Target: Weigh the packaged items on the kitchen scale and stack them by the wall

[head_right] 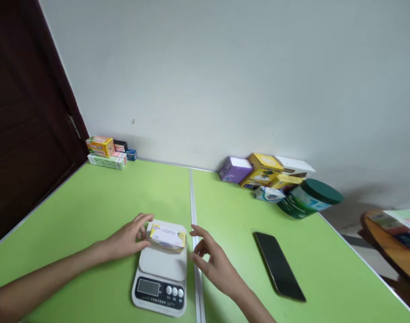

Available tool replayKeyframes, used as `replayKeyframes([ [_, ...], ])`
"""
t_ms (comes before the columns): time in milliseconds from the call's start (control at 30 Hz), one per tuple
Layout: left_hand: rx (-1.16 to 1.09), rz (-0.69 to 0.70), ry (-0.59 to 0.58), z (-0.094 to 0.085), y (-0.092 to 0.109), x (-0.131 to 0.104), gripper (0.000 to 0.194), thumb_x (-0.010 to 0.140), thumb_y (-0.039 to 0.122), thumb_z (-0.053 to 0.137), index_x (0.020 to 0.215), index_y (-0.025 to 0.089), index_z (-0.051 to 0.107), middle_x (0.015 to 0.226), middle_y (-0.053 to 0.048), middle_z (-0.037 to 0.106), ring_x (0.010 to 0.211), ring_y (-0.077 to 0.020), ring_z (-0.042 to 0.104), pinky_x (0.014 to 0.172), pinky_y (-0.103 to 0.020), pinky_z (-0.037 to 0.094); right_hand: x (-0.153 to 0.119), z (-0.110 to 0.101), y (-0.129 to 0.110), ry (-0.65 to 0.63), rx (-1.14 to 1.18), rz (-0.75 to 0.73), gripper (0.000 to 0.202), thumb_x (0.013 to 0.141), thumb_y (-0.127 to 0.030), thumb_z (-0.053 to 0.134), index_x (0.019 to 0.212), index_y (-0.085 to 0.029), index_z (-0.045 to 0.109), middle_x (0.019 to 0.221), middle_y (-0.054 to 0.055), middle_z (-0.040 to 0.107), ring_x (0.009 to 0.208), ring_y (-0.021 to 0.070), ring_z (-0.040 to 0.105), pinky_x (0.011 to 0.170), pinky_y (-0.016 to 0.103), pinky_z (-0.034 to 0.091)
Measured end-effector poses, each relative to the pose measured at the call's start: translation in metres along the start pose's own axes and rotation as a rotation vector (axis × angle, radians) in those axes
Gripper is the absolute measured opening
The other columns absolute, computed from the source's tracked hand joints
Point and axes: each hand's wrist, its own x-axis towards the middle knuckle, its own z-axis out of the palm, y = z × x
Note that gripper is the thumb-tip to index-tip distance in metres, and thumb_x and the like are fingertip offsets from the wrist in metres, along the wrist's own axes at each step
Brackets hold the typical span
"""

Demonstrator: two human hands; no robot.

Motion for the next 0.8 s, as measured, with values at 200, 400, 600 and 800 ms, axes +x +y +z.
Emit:
replayKeyframes([
  [200, 0.049, 0.083, -0.006, 0.004, -0.004, 0.007, 0.045, 0.071, 0.022, 0.058, 0.116, 0.019, 0.054, 0.114, -0.007, 0.055, 0.088, -0.0189, 0.057, 0.077, -0.032, 0.048, 0.011, 0.021, 0.001, 0.024, -0.060, 0.008, 0.042, 0.083, -0.030, 0.050, 0.123, -0.024, 0.041, 0.078, 0.001, 0.057, 0.076, 0.0197, 0.058, 0.072, 0.034, 0.048],
  [400, 0.059, 0.095, 0.024, 0.002, -0.004, 0.003, 0.044, 0.071, 0.023, 0.060, 0.115, 0.017, 0.054, 0.111, -0.008, 0.056, 0.091, -0.0197, 0.056, 0.078, -0.031, 0.047, 0.019, 0.029, -0.004, 0.014, -0.077, 0.004, 0.039, 0.081, -0.036, 0.051, 0.117, -0.024, 0.046, 0.076, 0.002, 0.057, 0.075, 0.0211, 0.056, 0.066, 0.032, 0.047],
  [600, 0.002, 0.057, 0.070, -0.022, -0.015, -0.002, 0.043, 0.070, 0.025, 0.063, 0.112, 0.017, 0.056, 0.109, -0.006, 0.057, 0.082, -0.0165, 0.056, 0.073, -0.029, 0.047, 0.041, 0.036, -0.023, -0.052, -0.022, -0.008, 0.038, 0.081, -0.043, 0.052, 0.114, -0.022, 0.049, 0.078, 0.003, 0.061, 0.075, 0.0209, 0.058, 0.068, 0.032, 0.047],
  [800, -0.145, 0.003, 0.305, -0.072, -0.056, 0.009, 0.044, 0.072, 0.015, 0.058, 0.115, 0.017, 0.056, 0.114, -0.008, 0.057, 0.096, -0.0181, 0.057, 0.082, -0.031, 0.049, 0.124, 0.075, -0.049, -0.040, 0.005, -0.098, 0.034, 0.080, -0.034, 0.055, 0.110, -0.020, 0.050, 0.078, 0.002, 0.060, 0.070, 0.0183, 0.058, 0.065, 0.031, 0.048],
])
